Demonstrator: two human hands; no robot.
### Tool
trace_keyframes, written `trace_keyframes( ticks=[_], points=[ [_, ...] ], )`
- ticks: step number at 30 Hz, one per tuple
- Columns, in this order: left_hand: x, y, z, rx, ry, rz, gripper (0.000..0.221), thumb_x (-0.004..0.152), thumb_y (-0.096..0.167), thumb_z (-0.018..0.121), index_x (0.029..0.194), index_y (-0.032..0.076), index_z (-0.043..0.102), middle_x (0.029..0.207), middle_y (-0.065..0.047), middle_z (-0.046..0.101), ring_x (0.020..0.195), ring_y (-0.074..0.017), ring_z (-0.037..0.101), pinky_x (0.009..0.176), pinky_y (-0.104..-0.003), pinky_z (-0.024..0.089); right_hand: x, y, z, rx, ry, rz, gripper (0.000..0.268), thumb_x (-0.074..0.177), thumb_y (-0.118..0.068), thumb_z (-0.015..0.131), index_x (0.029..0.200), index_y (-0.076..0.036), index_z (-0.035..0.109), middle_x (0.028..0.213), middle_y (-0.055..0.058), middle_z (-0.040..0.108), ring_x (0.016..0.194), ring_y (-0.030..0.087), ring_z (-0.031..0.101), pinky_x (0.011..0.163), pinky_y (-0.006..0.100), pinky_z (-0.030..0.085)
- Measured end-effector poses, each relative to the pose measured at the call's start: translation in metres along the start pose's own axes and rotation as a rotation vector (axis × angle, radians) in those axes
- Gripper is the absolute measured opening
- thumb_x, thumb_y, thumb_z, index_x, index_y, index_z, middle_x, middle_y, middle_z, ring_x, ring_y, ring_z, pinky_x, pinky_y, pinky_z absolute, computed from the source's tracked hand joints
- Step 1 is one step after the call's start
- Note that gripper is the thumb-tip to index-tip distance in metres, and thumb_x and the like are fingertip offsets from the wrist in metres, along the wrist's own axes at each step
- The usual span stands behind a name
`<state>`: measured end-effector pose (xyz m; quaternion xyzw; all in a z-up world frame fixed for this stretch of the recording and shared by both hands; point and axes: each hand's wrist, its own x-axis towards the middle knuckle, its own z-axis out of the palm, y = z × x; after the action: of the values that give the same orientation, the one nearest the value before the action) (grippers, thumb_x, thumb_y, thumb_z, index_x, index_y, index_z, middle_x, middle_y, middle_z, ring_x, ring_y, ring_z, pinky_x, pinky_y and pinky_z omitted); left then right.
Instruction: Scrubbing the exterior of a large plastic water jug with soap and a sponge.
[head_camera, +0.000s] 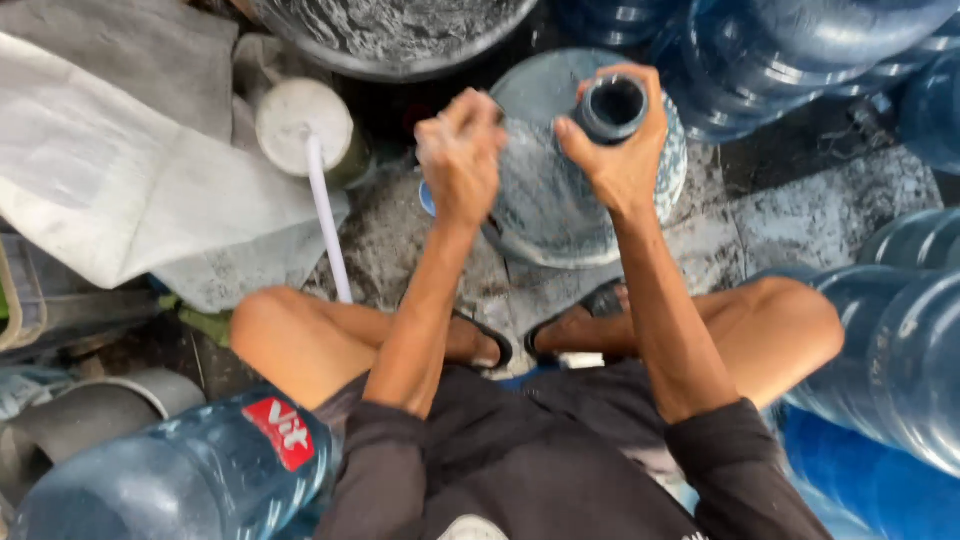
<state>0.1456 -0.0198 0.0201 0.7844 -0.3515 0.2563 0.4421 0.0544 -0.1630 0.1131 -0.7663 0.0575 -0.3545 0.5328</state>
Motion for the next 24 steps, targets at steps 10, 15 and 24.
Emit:
trace_keyframes(
  ticks=[10,15,24],
  points=[
    [-0.038,0.022,-0.018,-0.036,-0.096,-0.102,0.035,0.088,0.015,0.071,0.122,0.011,0.061,0.126,-0.012,0.055,0.101,-0.0343,0.052,0.089,-0.046,0.042,0.003,0.014,-0.012,0.125,-0.224,-0.054,0.017,0.071,-0.003,0.065,0.081,-0.004,0.050,0.075,0.008,0.061,0.067,0.016,0.055,0.062,0.031,0.042],
    [-0.014,0.057,-0.035,0.054,-0.326,0.495,0.028,0.092,0.002,0.040,0.117,0.004,0.052,0.114,-0.019,0.061,0.079,-0.0236,0.069,0.055,-0.032,0.056,0.023,0.042,-0.032,0.267,-0.463,0.043,0.031,0.073,-0.023,0.071,0.090,-0.006,0.052,0.082,0.009,0.061,0.075,0.018,0.060,0.069,0.029,0.048],
    [-0.025,0.036,0.011,-0.077,-0.222,0.295,0.030,0.091,0.022,0.055,0.120,0.023,0.063,0.117,-0.001,0.060,0.097,-0.0250,0.058,0.091,-0.037,0.046,0.026,0.058,-0.026,0.279,-0.379,-0.124,0.034,0.068,-0.020,0.080,0.081,0.003,0.058,0.078,0.017,0.065,0.073,0.022,0.062,0.071,0.031,0.043]
  ],
)
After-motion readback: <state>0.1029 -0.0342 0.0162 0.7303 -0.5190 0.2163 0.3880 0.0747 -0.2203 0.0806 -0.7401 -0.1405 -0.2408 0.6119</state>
